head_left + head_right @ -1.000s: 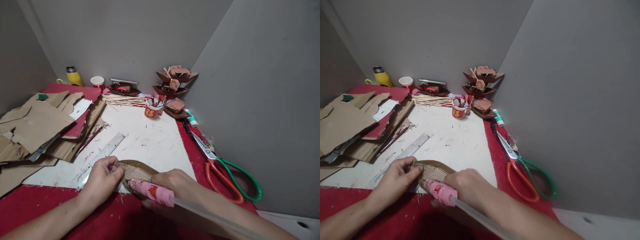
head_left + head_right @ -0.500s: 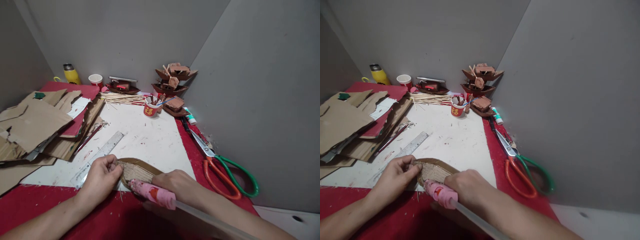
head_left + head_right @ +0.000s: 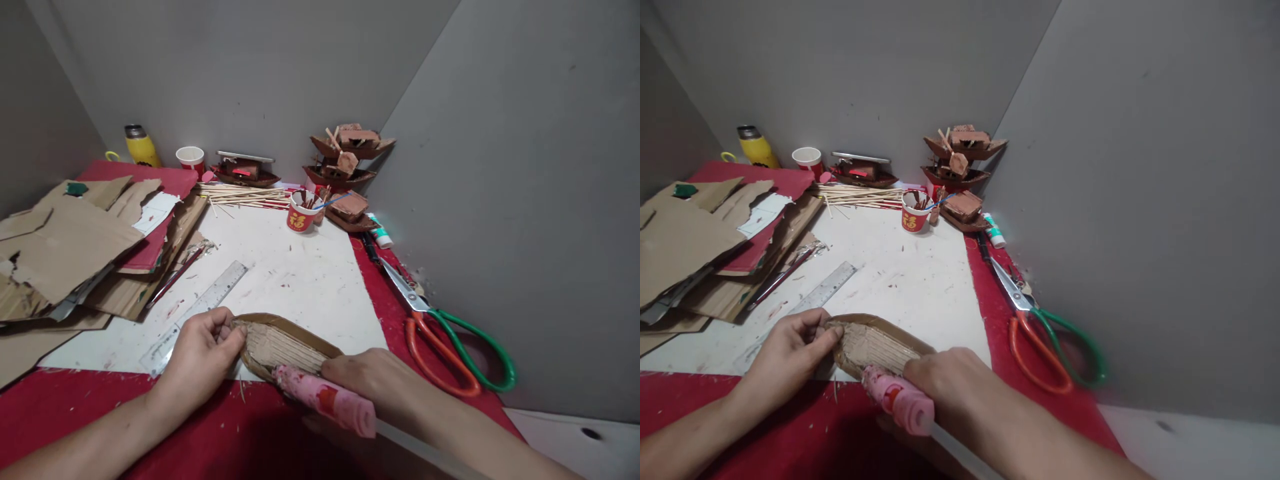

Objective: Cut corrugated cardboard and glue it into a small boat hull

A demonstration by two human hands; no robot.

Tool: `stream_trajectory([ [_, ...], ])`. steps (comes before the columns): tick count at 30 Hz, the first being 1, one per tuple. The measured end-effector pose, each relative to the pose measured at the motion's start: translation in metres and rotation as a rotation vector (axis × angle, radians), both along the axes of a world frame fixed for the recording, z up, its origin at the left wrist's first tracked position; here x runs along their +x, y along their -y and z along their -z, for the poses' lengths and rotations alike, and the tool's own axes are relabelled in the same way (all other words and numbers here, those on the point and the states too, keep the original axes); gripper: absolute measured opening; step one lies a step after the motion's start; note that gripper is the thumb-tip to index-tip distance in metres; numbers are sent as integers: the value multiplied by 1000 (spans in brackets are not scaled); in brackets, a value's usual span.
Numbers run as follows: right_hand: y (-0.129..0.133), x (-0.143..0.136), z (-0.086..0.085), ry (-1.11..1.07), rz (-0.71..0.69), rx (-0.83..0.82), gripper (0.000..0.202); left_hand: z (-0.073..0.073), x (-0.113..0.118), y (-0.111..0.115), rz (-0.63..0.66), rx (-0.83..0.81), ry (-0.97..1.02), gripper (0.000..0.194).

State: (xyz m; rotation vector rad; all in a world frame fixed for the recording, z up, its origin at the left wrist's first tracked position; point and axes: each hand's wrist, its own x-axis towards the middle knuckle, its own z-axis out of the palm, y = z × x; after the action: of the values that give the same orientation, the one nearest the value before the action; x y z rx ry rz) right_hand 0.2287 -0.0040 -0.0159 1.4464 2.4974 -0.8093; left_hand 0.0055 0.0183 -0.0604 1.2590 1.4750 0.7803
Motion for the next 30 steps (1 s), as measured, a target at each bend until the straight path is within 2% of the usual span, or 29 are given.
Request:
stream_trajectory([
  [4, 7, 14, 12, -78, 49, 23, 37, -1, -1, -1, 2, 29, -25, 33],
  [7, 12, 19, 14, -113, 105, -7, 43, -3, -1, -2, -3, 62, -39, 32],
  [11, 13, 18, 5, -142, 135, -66, 42, -3, -3, -4, -10, 84, -42, 33],
  [18, 4, 14, -12, -151, 94, -88, 33, -5, -6, -1, 0, 133, -65, 34],
  [26, 13, 15, -21, -169, 180, -83, 32, -9, -10, -3, 10, 166, -81, 34],
  [30, 16, 26, -28, -221, 206, -43, 27, -13, -17, -5, -11, 202, -97, 33],
])
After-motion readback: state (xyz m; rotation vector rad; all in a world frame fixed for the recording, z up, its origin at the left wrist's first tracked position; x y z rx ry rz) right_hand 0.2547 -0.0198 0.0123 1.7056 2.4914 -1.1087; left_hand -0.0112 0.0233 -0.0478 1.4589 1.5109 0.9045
